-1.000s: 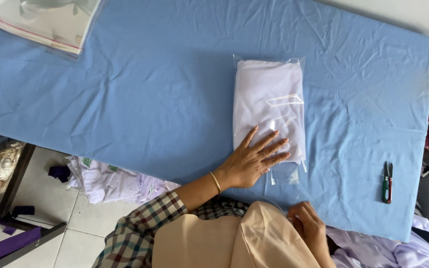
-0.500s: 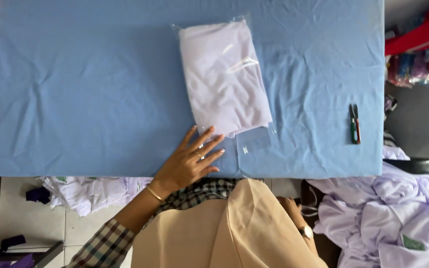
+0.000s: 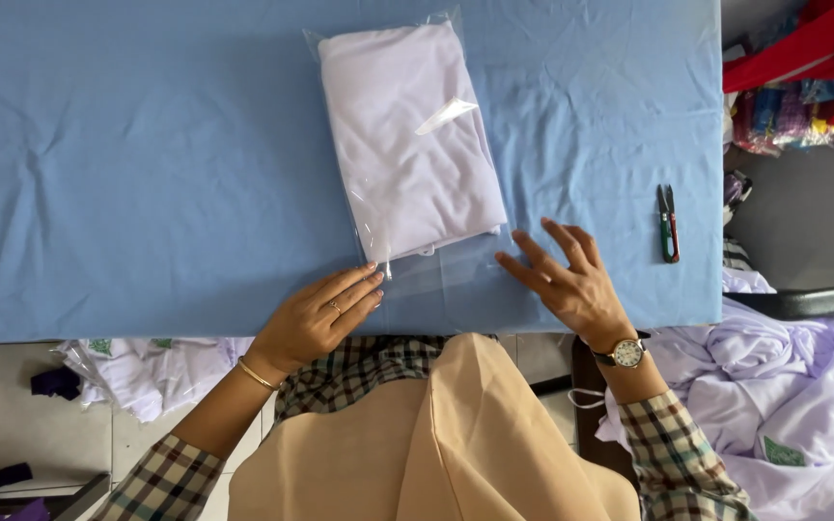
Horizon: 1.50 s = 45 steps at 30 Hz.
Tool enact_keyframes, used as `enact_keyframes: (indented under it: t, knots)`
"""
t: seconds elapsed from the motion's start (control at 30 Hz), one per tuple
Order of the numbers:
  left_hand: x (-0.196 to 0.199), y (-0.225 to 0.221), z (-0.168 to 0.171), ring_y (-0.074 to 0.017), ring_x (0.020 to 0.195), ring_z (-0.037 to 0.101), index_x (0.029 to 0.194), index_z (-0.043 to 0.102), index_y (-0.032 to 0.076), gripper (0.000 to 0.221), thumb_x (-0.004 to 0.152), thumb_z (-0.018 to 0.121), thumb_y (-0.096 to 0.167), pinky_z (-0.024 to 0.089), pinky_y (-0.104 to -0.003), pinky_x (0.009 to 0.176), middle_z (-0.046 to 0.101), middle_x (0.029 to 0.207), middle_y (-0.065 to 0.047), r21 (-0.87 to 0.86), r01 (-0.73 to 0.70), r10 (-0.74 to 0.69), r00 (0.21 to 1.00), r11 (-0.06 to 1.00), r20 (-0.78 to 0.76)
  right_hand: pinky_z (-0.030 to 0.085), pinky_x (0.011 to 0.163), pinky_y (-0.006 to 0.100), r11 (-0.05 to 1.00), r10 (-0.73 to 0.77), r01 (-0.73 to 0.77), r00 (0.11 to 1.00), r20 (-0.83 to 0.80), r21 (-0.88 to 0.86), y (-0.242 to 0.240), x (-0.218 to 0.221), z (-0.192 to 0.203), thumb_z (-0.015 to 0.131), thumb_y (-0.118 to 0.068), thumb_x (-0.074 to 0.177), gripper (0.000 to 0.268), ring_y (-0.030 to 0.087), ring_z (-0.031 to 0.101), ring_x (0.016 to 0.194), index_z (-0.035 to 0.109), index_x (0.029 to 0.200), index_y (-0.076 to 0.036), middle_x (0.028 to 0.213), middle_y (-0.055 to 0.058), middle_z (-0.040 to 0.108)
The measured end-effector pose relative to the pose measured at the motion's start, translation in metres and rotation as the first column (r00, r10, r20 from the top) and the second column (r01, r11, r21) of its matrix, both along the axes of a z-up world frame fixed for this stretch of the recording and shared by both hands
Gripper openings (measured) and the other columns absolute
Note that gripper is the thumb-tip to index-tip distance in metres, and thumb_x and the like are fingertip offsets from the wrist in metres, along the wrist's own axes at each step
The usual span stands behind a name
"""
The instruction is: Folding a white garment and placing it into a clear plastic packaging bag on a work table.
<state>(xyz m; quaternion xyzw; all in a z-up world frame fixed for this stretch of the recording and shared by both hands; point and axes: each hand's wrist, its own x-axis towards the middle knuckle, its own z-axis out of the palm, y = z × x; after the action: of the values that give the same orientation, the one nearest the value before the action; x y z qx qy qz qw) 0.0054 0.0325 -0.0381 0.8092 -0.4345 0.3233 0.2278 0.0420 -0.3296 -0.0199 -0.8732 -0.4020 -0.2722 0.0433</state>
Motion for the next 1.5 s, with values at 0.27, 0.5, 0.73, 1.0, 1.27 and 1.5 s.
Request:
enact_keyframes:
  t: [0.27, 0.5, 0.73, 1.0, 1.27, 1.5]
  knots:
    - [-0.001, 0.003, 0.005, -0.0253, 0.096, 0.075, 0.107, 0.070, 0.001, 0.015, 0.104, 0.058, 0.010, 0.063, -0.036, 0.086, 0.074, 0.096, -0.010, -0.102, -0.086, 0.059, 0.967, 0.991, -0.247, 0.055, 0.092, 0.044, 0.944, 0.144, -0.061, 0.960, -0.239, 0.323, 0.004, 0.003, -0.018, 0.074, -0.009, 0.094, 0.007, 0.033, 0.070, 0.109, 0.079, 0.091, -0.012, 0.107, 0.002, 0.079]
    - [0.005, -0.003, -0.012, -0.0216, 0.078, 0.074, 0.107, 0.069, 0.008, 0.018, 0.108, 0.057, 0.021, 0.061, -0.034, 0.072, 0.073, 0.081, -0.003, -0.173, -0.325, 0.158, 0.776, 0.930, -0.611, 0.045, 0.086, 0.037, 0.729, -0.002, 0.502, 0.681, -0.732, 0.465, 0.019, 0.003, -0.022, 0.074, -0.019, 0.099, 0.007, 0.025, 0.068, 0.090, 0.074, 0.094, -0.014, 0.087, -0.001, 0.075]
    - [0.028, -0.015, -0.002, -0.0243, 0.070, 0.076, 0.096, 0.062, 0.006, 0.012, 0.104, 0.056, 0.011, 0.060, -0.036, 0.063, 0.074, 0.074, -0.008, -0.167, -0.551, 0.128, 0.456, 0.818, -0.881, 0.045, 0.073, 0.029, 0.602, -0.079, 0.754, 0.387, -0.919, 0.265, 0.040, 0.023, -0.014, 0.073, -0.017, 0.098, 0.010, 0.014, 0.064, 0.072, 0.074, 0.091, -0.010, 0.071, 0.003, 0.074]
    - [0.044, -0.008, -0.013, -0.0129, 0.057, 0.072, 0.084, 0.063, 0.014, 0.022, 0.089, 0.076, 0.030, 0.057, -0.025, 0.055, 0.072, 0.062, 0.004, 0.005, -0.709, 0.140, 0.133, 0.705, -0.981, 0.047, 0.059, 0.027, 0.497, -0.167, 0.847, 0.307, -0.937, 0.189, 0.051, 0.026, -0.003, 0.079, -0.019, 0.089, 0.009, 0.013, 0.066, 0.062, 0.079, 0.089, -0.009, 0.064, 0.003, 0.072]
    - [0.039, 0.005, 0.020, -0.0241, 0.069, 0.078, 0.110, 0.063, -0.001, 0.043, 0.077, 0.086, 0.014, 0.058, -0.023, 0.048, 0.076, 0.086, -0.018, -0.076, -0.906, -0.272, -0.044, 0.416, -0.961, 0.041, 0.066, 0.024, 0.349, -0.329, 0.895, 0.393, -0.859, 0.277, 0.052, 0.014, -0.001, 0.095, -0.029, 0.074, 0.056, 0.011, 0.052, 0.069, 0.061, 0.112, -0.005, 0.081, 0.005, 0.074]
    - [0.032, -0.031, 0.013, -0.0291, 0.104, 0.072, 0.119, 0.067, 0.012, 0.029, 0.092, 0.075, 0.015, 0.056, -0.042, 0.091, 0.073, 0.113, -0.007, -0.325, -0.685, 0.511, 0.713, 0.651, -0.480, 0.049, 0.064, 0.037, 0.430, -0.363, 0.881, 0.370, -0.855, 0.199, 0.037, 0.026, -0.022, 0.094, -0.033, 0.077, 0.062, 0.021, 0.062, 0.072, 0.058, 0.120, -0.006, 0.084, 0.009, 0.072]
